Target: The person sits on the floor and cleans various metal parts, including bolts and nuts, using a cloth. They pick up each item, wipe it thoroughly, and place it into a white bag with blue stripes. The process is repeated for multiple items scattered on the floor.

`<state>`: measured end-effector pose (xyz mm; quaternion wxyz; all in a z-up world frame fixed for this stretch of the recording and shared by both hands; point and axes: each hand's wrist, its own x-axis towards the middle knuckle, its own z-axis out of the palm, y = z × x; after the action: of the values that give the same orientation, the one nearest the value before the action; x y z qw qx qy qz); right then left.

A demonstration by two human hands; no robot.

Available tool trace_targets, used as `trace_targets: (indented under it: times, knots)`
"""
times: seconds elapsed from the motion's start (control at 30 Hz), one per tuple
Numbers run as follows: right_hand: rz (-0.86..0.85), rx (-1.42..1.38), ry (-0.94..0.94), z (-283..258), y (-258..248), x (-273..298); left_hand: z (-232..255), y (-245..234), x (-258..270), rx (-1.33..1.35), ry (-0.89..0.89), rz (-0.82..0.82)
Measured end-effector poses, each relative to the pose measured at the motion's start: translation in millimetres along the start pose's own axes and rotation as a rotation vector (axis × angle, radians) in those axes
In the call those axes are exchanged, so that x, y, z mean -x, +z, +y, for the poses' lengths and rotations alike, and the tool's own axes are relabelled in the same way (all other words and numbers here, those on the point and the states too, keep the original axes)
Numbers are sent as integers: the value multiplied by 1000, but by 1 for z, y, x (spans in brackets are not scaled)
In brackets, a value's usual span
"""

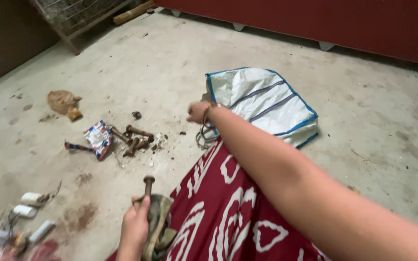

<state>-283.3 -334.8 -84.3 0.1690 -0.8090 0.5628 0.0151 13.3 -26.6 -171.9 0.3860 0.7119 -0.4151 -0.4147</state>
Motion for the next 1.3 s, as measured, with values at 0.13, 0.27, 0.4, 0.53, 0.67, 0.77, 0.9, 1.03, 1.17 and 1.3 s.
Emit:
trace_targets:
  times: [0.13, 0.27, 0.4, 0.53, 0.67, 0.77, 0.9, 1.03, 1.17, 1.3]
  knots:
    - [-370, 135, 12, 29, 46, -33, -25, 6, -15, 87, -6, -32]
    - [-311, -161, 157, 30, 55, -50, -43, 13, -34, 386, -70, -102]
    - [-327, -207, 311, 12, 41, -43, -49, 26, -53, 565, -75, -63]
    - [143, -666, 546, -21, -9, -25, -26, 44, -71, 490, -77, -21]
    - [802, -989, 532, -35, -76, 31, 45, 65, -82, 134, -9, -136]
    - [938, -1015, 656, 12, -134, 115, 117, 99, -85, 78, -65, -276]
    - [1488, -1154, 382, 42, -182, 198, 206, 154, -89, -261, 114, -481]
    - [1389, -1519, 148, 39, -193, 207, 255, 217, -109, -531, 115, -797]
    - [1374, -1574, 77, 37, -191, 206, 251, 299, -147, -684, 329, -856]
    - [1380, -1615, -43, 42, -189, 201, 235, 373, -165, -489, 494, -742]
